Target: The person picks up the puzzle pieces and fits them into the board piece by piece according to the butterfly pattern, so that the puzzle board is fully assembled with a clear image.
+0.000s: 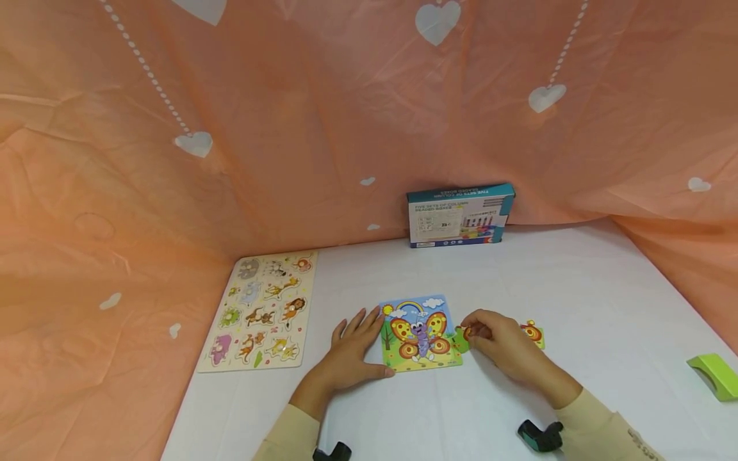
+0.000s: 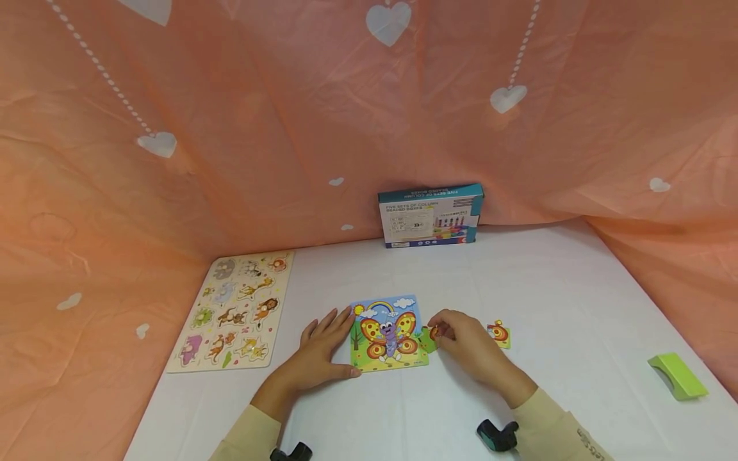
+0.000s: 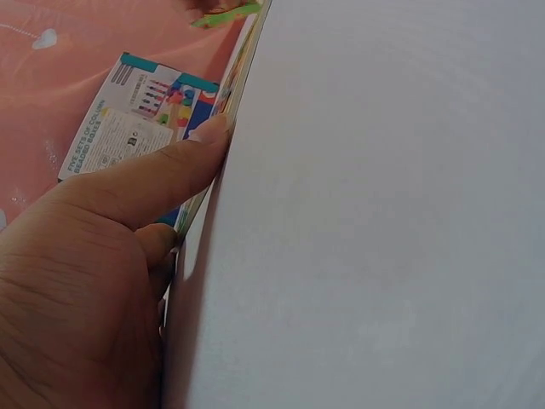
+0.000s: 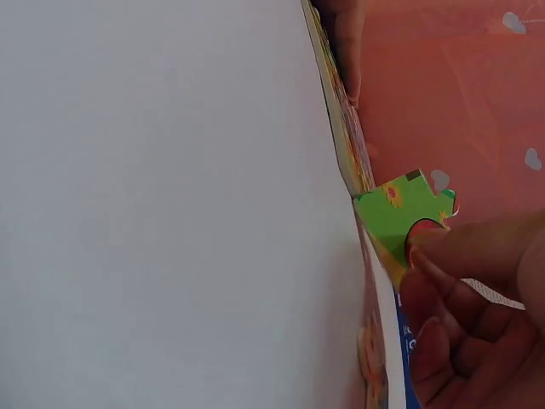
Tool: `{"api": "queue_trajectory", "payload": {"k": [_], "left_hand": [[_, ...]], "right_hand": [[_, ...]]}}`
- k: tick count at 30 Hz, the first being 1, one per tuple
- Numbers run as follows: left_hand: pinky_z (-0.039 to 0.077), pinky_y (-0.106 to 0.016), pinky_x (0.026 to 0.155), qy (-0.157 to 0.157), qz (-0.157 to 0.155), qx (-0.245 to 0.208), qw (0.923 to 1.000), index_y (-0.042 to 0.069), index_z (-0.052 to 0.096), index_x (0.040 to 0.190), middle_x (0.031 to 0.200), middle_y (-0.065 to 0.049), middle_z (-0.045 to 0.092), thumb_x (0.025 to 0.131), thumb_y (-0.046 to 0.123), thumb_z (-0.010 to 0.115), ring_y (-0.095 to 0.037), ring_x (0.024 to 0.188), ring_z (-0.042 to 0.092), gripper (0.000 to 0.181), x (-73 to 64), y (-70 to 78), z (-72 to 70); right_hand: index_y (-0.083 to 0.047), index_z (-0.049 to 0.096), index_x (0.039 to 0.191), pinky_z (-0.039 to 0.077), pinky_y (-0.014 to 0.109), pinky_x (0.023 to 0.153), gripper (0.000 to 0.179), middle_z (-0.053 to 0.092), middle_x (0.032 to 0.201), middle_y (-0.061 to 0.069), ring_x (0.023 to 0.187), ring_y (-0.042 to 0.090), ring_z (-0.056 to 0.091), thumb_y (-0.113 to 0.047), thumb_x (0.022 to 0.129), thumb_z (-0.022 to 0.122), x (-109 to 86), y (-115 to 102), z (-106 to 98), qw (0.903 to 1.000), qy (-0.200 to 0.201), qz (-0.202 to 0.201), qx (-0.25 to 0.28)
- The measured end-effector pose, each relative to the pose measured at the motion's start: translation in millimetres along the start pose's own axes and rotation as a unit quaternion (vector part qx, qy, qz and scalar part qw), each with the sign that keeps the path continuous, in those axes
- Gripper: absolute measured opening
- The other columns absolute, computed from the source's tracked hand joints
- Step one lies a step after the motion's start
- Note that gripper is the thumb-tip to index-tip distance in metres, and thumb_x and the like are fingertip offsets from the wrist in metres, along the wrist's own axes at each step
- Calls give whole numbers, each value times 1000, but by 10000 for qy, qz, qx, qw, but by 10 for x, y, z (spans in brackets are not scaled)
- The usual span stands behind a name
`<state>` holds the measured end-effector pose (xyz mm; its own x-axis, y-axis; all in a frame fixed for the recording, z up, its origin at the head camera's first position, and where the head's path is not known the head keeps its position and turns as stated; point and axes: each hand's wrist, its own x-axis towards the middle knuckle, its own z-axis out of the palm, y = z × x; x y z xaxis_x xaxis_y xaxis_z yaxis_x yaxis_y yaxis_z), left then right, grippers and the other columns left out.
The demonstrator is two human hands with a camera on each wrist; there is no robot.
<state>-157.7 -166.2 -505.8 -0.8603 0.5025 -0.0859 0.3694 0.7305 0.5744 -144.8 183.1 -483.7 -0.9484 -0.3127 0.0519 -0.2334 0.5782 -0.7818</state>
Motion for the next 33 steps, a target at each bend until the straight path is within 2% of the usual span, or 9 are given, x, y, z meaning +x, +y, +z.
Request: {"api": "queue_trajectory", "payload": {"k": [5,9,13,18,26,33], "left_hand": [[-4,-64,127,-22,1,-18,10000,11,31,173,181,0,15,87,60,84,-33,166,4,112,-7,9,-5],[-4,-64,127,-23,-6,-14,10000,12,31,173,181,1,15,87,60,84,-32,166,4,112,-7,9,-6],[-3,-63,127,-12,2,-3,10000,13,30,173,181,2,15,87,61,84,-31,166,3,113,0,-5,-1],[-4,-63,127,-20,3,10,10000,13,29,174,181,3,14,87,61,84,-30,166,3,113,6,-16,1],[-3,-62,127,-16,64,0,10000,13,30,173,181,3,14,88,60,83,-31,166,3,112,10,-14,0],[-3,-63,127,-22,83,22,10000,13,30,173,181,3,14,88,59,83,-31,166,4,111,3,-24,-4]], "right_hand": [[-9,74,116,48,27,50,10,70,96,0,67,17,58,-7,106,72,6,-62,-15,9979,43,222,609],[-4,72,114,55,27,58,10,72,98,4,76,20,65,-9,105,73,45,-131,30,9913,-38,223,1297],[-1,70,110,55,27,63,11,72,93,8,76,21,64,-9,105,74,95,-207,134,9841,-226,295,1734],[-4,68,103,50,26,60,9,68,85,6,71,19,59,-10,104,75,152,-273,292,9852,-382,307,1644],[-8,68,95,45,25,58,13,61,78,-1,70,17,54,-13,101,78,219,-329,479,9917,-259,379,1198],[-11,68,86,43,25,51,21,60,71,-2,57,12,53,-20,102,78,272,-450,598,9928,-347,447,1060]]}}
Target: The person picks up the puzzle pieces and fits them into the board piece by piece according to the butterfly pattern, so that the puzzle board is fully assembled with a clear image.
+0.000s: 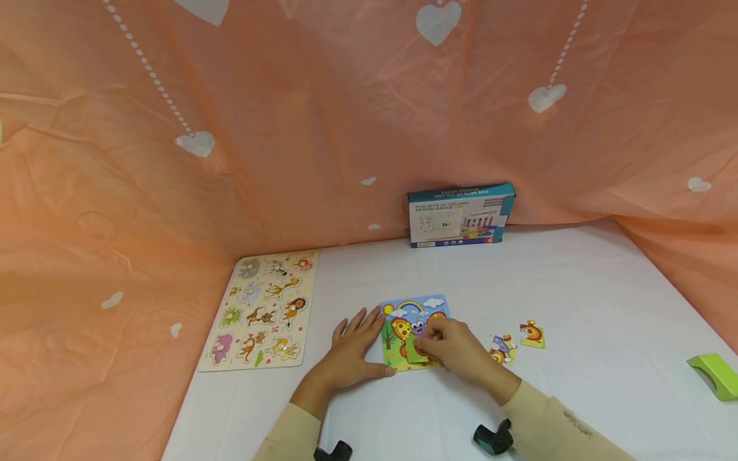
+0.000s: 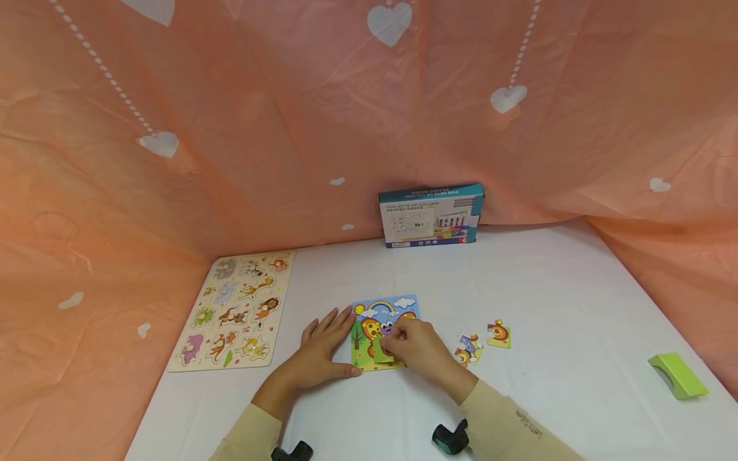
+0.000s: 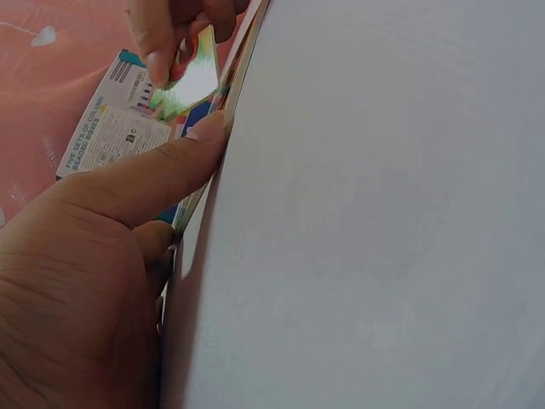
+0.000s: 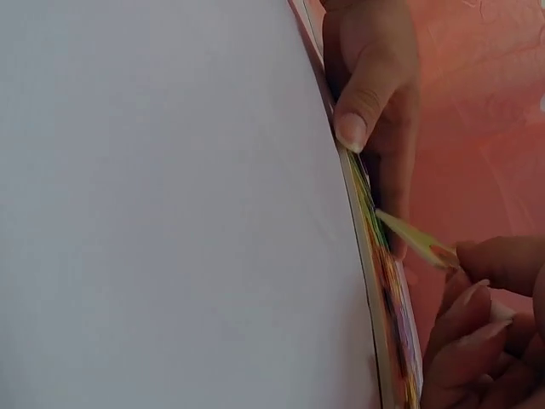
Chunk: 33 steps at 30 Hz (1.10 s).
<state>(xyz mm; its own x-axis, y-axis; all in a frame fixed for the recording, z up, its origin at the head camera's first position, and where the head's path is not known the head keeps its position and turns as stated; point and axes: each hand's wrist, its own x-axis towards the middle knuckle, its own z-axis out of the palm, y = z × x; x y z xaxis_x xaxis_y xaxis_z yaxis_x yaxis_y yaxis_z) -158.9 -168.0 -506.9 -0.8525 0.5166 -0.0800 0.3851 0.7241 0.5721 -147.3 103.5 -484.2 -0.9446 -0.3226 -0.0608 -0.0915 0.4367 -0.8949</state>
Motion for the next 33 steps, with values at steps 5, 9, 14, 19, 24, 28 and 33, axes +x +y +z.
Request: {"api": "queue_trajectory", "payload": {"k": [5,9,14,19,24,28,33], "left_hand": [[-4,-62,127,-20,-32,7,10000,14,29,174,181,4,13,88,61,82,-30,166,3,111,7,-6,11],[-2,-63,127,-8,1,-2,10000,12,29,173,181,2,15,88,60,83,-32,166,4,112,10,-1,11],[-2,-63,127,-17,-21,13,10000,12,31,173,181,1,16,88,58,83,-32,166,5,110,3,8,5],[-2,-63,127,-13,-36,33,10000,12,31,173,181,2,15,88,59,82,-31,166,5,110,6,5,2],[-2,-63,127,-11,-61,10,10000,12,31,173,181,2,15,88,60,83,-31,166,5,110,1,2,1],[-3,-62,127,-23,-94,5,10000,13,31,173,181,3,15,88,60,83,-30,166,4,110,-2,-5,9],[-2,-63,127,-7,-80,15,10000,12,32,173,181,2,15,88,59,83,-31,166,5,110,4,-3,6]], "right_hand": [[-7,75,92,45,24,47,16,64,70,1,52,11,54,-15,106,70,37,-63,57,9988,-383,102,271],[-7,73,87,44,24,47,22,64,67,1,51,11,54,-16,106,70,65,-82,79,9978,-579,158,269],[-9,66,75,42,26,47,33,60,62,-2,49,11,52,-21,106,73,104,-94,105,9974,-679,247,47],[-10,66,74,41,26,46,34,60,59,-2,45,11,51,-21,106,73,159,-94,145,9968,-735,259,-166],[-11,66,75,39,25,45,34,61,58,-1,44,11,50,-21,107,72,215,-109,175,9956,-775,407,-341],[-10,67,76,39,23,44,33,60,57,0,43,11,50,-20,107,71,237,-137,180,9946,-800,554,-369],[-10,66,76,39,22,43,32,61,57,0,42,10,48,-18,106,72,258,-164,189,9942,-787,605,-426]]}}
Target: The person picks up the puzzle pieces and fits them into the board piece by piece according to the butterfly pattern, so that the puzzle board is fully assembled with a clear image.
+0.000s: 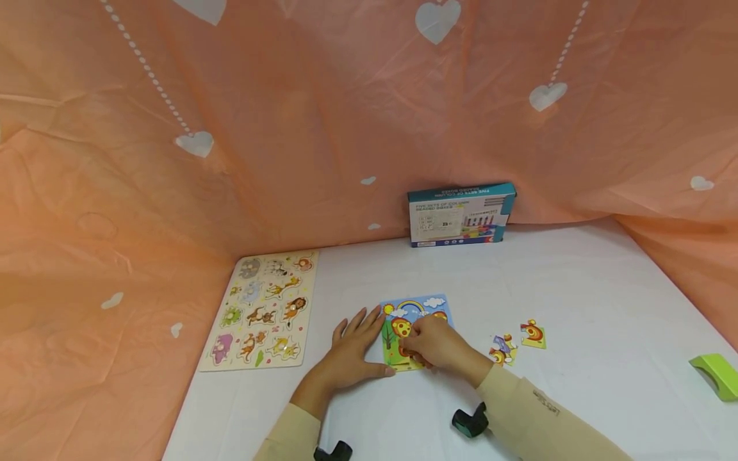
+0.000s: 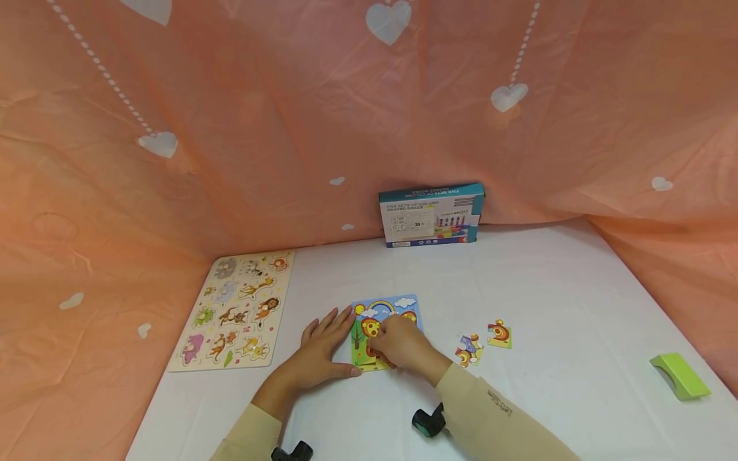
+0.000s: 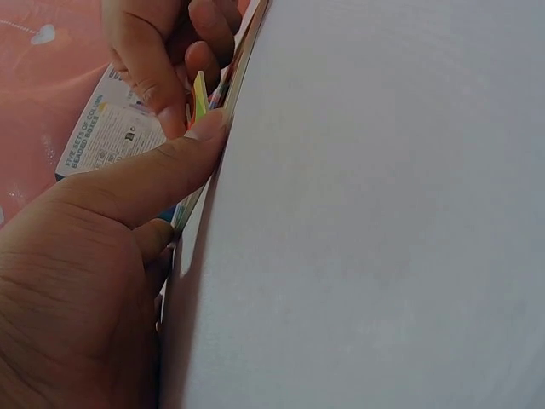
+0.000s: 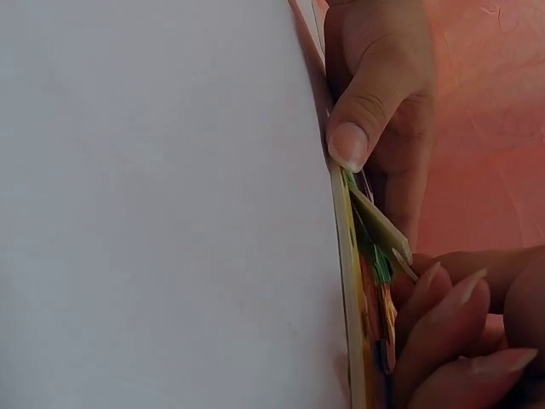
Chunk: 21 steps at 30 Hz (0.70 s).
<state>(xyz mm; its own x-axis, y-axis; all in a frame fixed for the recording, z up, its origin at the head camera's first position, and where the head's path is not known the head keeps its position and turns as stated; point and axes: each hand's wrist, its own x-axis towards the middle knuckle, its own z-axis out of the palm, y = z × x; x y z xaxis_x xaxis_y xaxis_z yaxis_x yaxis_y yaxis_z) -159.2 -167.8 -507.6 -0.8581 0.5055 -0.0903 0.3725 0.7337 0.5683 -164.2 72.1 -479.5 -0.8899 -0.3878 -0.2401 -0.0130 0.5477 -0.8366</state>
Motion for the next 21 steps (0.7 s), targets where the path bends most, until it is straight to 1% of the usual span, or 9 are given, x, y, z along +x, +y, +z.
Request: {"api": "queue_trajectory", "payload": {"k": [8,15,18,21], "left_hand": [[-3,-63,127,-6,30,-45,10000,13,31,173,181,3,15,88,60,83,-31,166,4,110,1,-1,-1],[-1,-66,126,29,81,-19,10000,9,32,172,181,-1,18,88,57,84,-34,165,7,109,-2,9,-9],[-2,-65,126,7,52,16,10000,10,32,172,181,0,17,89,58,83,-33,166,7,109,4,3,-4],[-2,-64,127,-6,46,22,10000,10,32,172,181,1,17,89,58,83,-33,166,6,109,8,-3,0]], "right_hand": [[-8,66,75,37,21,43,31,63,58,2,42,9,48,-16,104,75,44,-27,22,9999,130,73,71],[-6,68,78,43,21,45,28,67,62,4,43,10,53,-14,105,74,54,-38,46,9992,104,219,322],[-6,68,82,46,21,45,25,67,63,5,44,11,54,-13,105,74,42,-46,52,9988,142,224,400],[-5,68,88,48,23,45,19,67,66,6,46,12,56,-12,105,73,19,-54,56,9985,245,205,443]]}}
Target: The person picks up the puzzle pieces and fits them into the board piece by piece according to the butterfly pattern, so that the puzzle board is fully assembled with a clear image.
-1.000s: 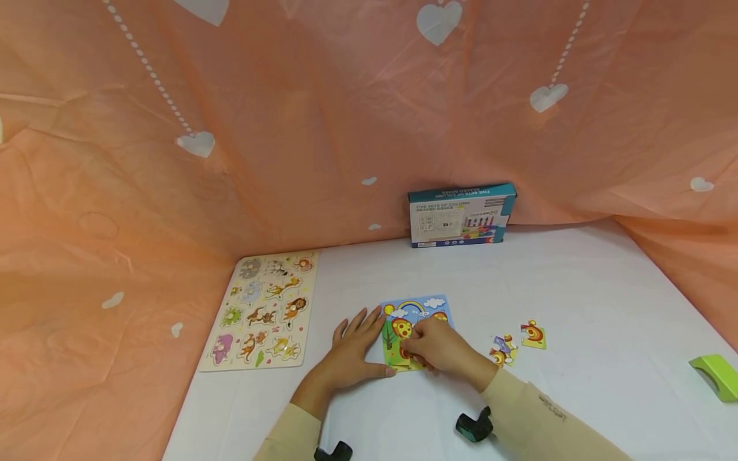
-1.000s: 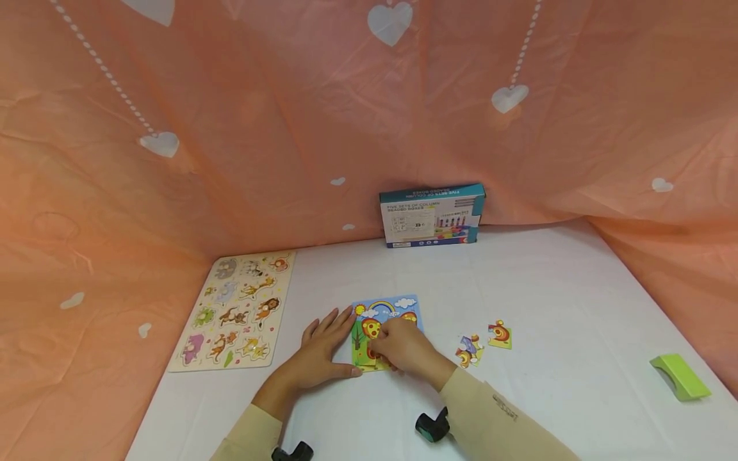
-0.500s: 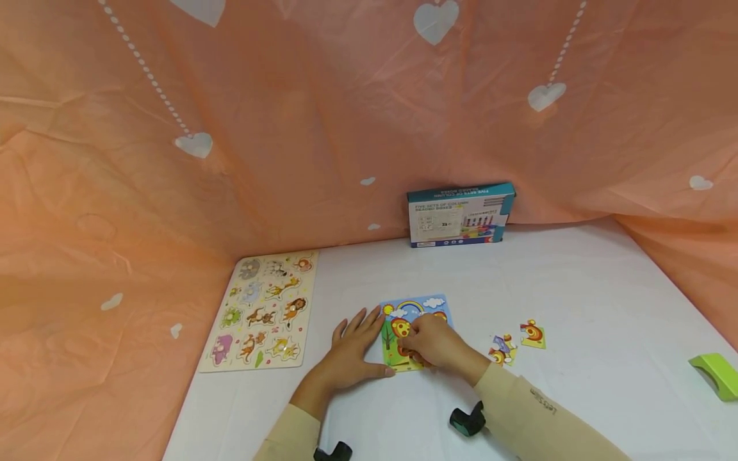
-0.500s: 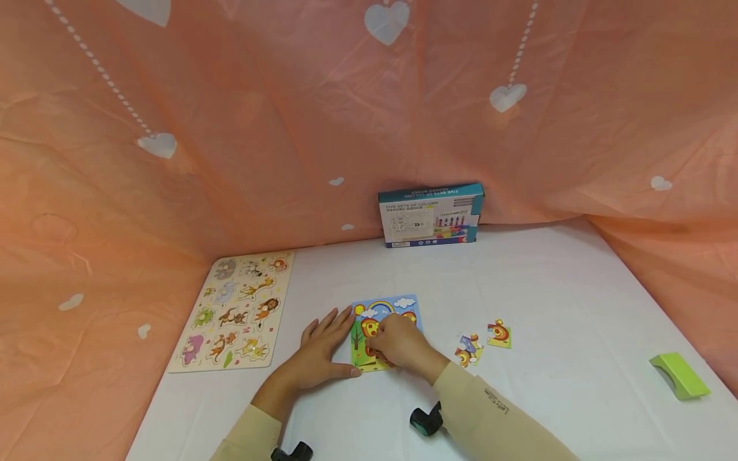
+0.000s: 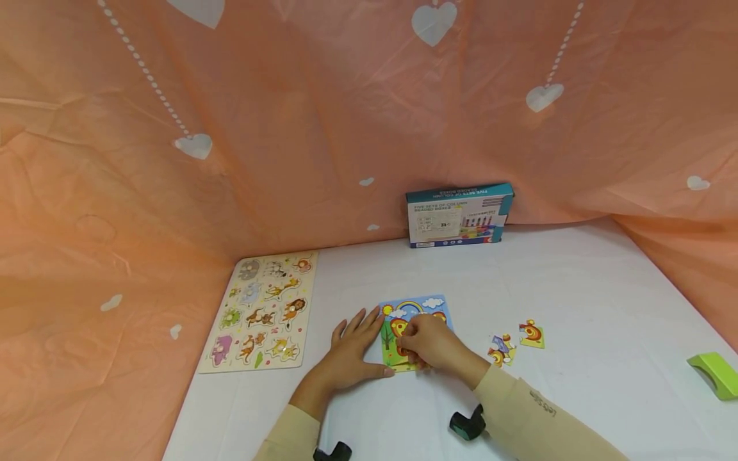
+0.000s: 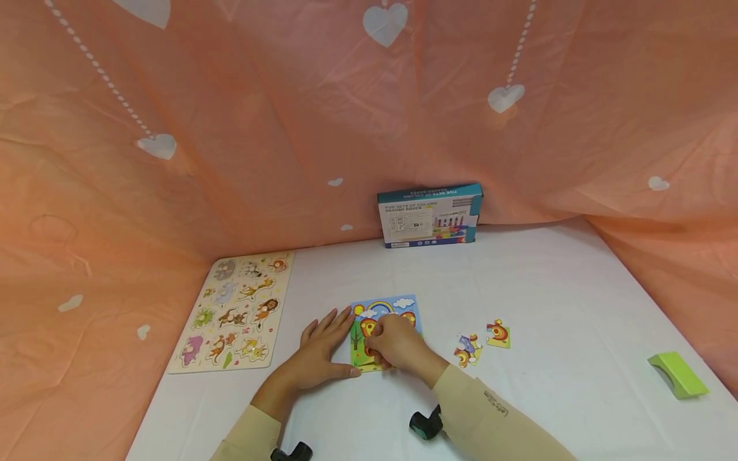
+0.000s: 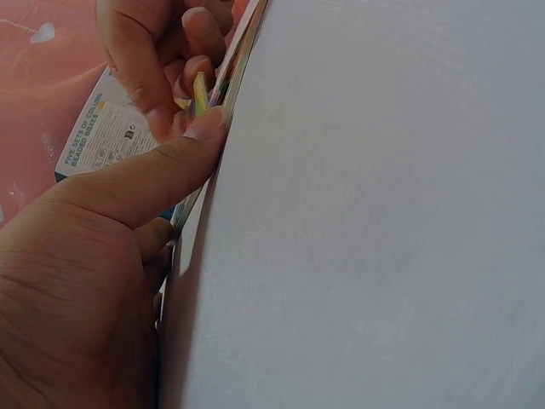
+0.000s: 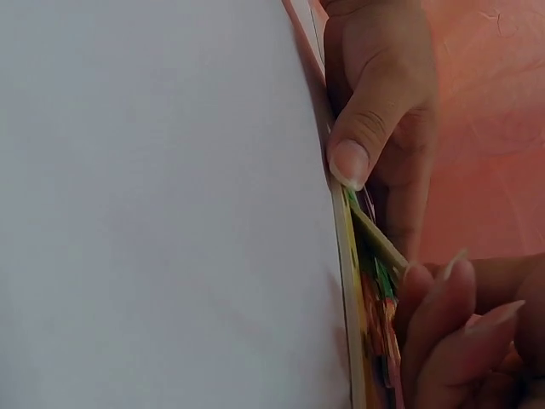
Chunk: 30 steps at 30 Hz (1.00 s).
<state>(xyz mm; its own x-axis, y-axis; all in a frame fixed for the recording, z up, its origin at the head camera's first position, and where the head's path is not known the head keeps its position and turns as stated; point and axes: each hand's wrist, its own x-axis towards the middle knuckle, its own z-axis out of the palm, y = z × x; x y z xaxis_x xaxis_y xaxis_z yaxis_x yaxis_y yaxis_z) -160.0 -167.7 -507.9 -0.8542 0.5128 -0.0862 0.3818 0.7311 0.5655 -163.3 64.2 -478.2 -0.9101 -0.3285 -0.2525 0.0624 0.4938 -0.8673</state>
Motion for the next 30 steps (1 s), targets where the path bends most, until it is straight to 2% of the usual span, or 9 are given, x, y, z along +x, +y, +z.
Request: {"api": "queue_trajectory", "payload": {"k": [4,7,10,12,16,19,22,26,30], "left_hand": [[-2,-64,126,17,23,-61,10000,10,33,172,181,1,18,88,57,84,-33,166,6,108,-5,2,-4],[-2,-63,127,23,1,-89,10000,11,33,172,181,2,18,88,57,84,-31,166,6,109,-12,11,-8],[-3,-63,127,35,-24,-82,10000,12,33,173,181,3,17,88,58,84,-31,166,5,109,-16,16,-6],[-3,-62,127,39,-25,-76,10000,12,33,173,181,3,17,88,58,84,-31,166,5,109,-17,17,-6],[-3,-63,127,41,-28,-64,10000,12,32,173,181,2,16,88,58,84,-31,166,5,109,-17,15,-10],[-3,-62,127,28,-35,-69,10000,12,33,173,181,2,17,88,57,84,-32,166,5,109,-16,14,-15],[-3,-62,127,13,-46,-69,10000,12,33,173,181,1,16,88,56,84,-31,166,5,109,-19,19,-22],[-3,-61,127,8,-54,-79,10000,11,32,172,181,1,16,88,57,84,-31,166,5,109,-16,23,-22],[-3,-61,127,-3,-42,-52,10000,11,32,173,181,1,16,88,57,83,-31,166,5,109,-8,8,-6]], "right_hand": [[-6,66,95,48,25,46,14,65,68,4,49,13,56,-13,106,71,-37,8,-7,9996,226,-117,-137],[-6,68,99,46,26,50,10,63,71,1,55,13,56,-12,107,69,-65,41,-38,9974,360,-481,-394],[-6,72,106,53,31,63,6,67,83,-2,71,14,61,-10,107,68,-95,84,-76,9920,363,-965,-734],[-6,75,114,59,39,79,10,73,98,0,88,17,66,-9,108,68,-136,105,-97,9859,266,-1287,-1033],[-5,76,127,55,51,103,21,74,124,5,116,26,65,-9,108,68,-245,134,-107,9586,-9,-2053,-1975],[-5,77,130,48,53,112,24,75,130,4,124,27,63,-8,106,69,-312,146,-106,9322,-129,-2559,-2555],[-5,77,130,42,53,118,26,75,131,2,129,26,63,-7,106,69,-342,140,-110,9219,-234,-2732,-2737],[-5,75,134,40,53,120,28,74,134,2,133,25,62,-8,107,69,-358,139,-124,9252,-348,-2667,-2678],[-9,74,137,42,56,119,30,71,139,0,139,28,57,-15,109,68,-410,183,-157,9464,-430,-2331,-2193]]}}
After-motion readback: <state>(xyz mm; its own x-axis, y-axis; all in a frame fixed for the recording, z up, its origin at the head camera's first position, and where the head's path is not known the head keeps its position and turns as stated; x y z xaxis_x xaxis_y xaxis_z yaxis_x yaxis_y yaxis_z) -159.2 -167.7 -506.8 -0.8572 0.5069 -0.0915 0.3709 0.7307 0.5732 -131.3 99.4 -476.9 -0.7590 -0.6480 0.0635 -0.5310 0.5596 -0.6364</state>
